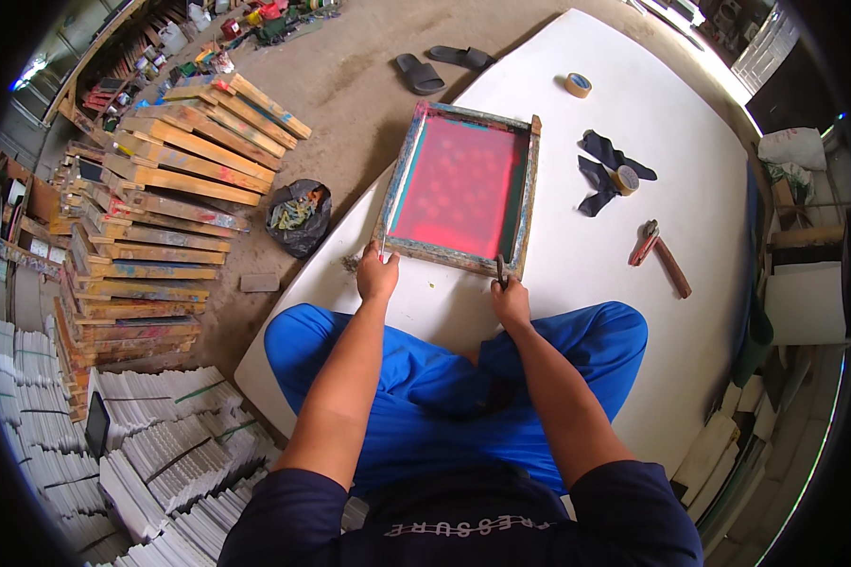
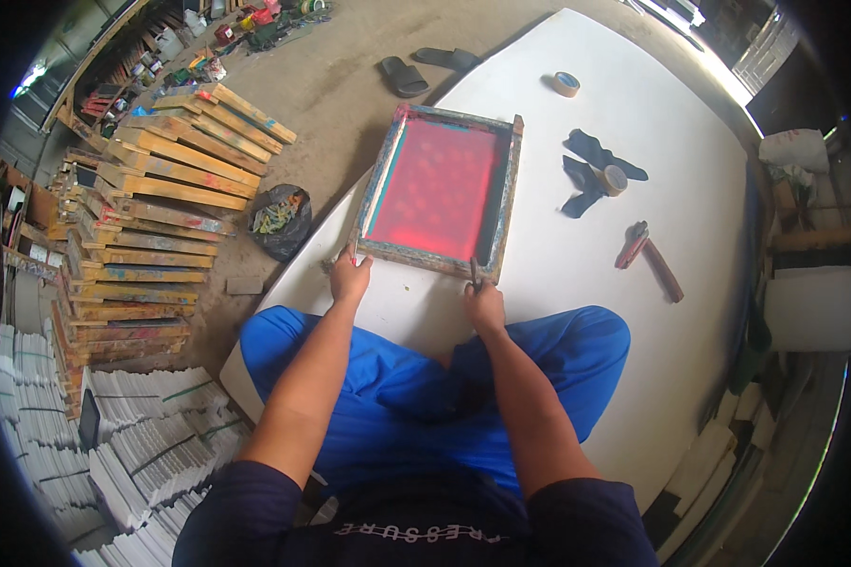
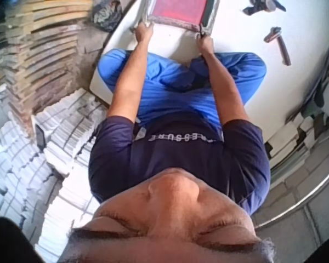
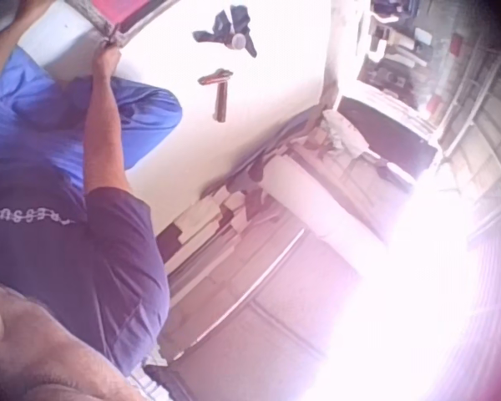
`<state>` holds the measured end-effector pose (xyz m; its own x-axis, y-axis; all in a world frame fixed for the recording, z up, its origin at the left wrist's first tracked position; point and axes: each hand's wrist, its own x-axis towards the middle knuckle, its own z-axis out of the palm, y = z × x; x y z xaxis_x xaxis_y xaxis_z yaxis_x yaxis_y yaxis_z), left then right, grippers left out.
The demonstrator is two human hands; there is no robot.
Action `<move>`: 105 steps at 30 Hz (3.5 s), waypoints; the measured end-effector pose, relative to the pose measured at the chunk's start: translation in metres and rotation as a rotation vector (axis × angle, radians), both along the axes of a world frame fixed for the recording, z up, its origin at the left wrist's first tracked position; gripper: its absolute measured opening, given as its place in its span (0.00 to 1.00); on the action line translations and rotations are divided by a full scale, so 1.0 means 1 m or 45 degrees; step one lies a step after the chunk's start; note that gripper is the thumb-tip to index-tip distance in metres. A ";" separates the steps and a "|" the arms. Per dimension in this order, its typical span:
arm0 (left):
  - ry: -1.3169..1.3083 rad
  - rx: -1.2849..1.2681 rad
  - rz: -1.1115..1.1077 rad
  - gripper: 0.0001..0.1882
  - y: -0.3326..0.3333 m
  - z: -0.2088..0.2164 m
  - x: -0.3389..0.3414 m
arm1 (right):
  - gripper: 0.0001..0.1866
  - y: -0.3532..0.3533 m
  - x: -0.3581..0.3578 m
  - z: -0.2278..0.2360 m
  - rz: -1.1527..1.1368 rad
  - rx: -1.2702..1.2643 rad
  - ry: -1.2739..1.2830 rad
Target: The person sits cross-legged on the floor and uses a small metal tool to scrape or clean the edge of a rectangular screen printing frame with a red mesh. The person repeatedly works along the frame's perimeter, occasionally pausing to adjust their grip.
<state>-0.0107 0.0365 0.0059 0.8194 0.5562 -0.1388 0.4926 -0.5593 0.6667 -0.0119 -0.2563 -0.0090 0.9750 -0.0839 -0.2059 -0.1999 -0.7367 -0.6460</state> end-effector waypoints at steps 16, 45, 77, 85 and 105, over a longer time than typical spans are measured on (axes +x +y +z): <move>0.165 -0.948 -0.366 0.13 -0.023 0.022 -0.007 | 0.17 0.076 -0.025 0.036 0.337 0.881 0.808; 0.027 0.068 0.118 0.19 0.013 -0.003 0.006 | 0.18 0.042 -0.012 -0.007 -0.515 1.029 0.747; 0.059 -0.054 -0.001 0.32 0.000 -0.005 0.013 | 0.13 0.012 0.015 -0.004 -0.459 0.858 0.657; -0.259 0.193 0.038 0.17 -0.008 0.003 0.007 | 0.10 0.011 0.001 0.003 -0.313 1.291 0.782; -0.105 -0.310 -0.570 0.15 -0.037 0.017 -0.013 | 0.20 0.054 -0.020 0.035 0.319 1.453 1.028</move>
<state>-0.0236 -0.0003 0.0225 0.9835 0.1079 -0.1453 0.1805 -0.5268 0.8306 -0.0317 -0.2027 0.0257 0.5227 0.6591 -0.5408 -0.7381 0.0323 -0.6740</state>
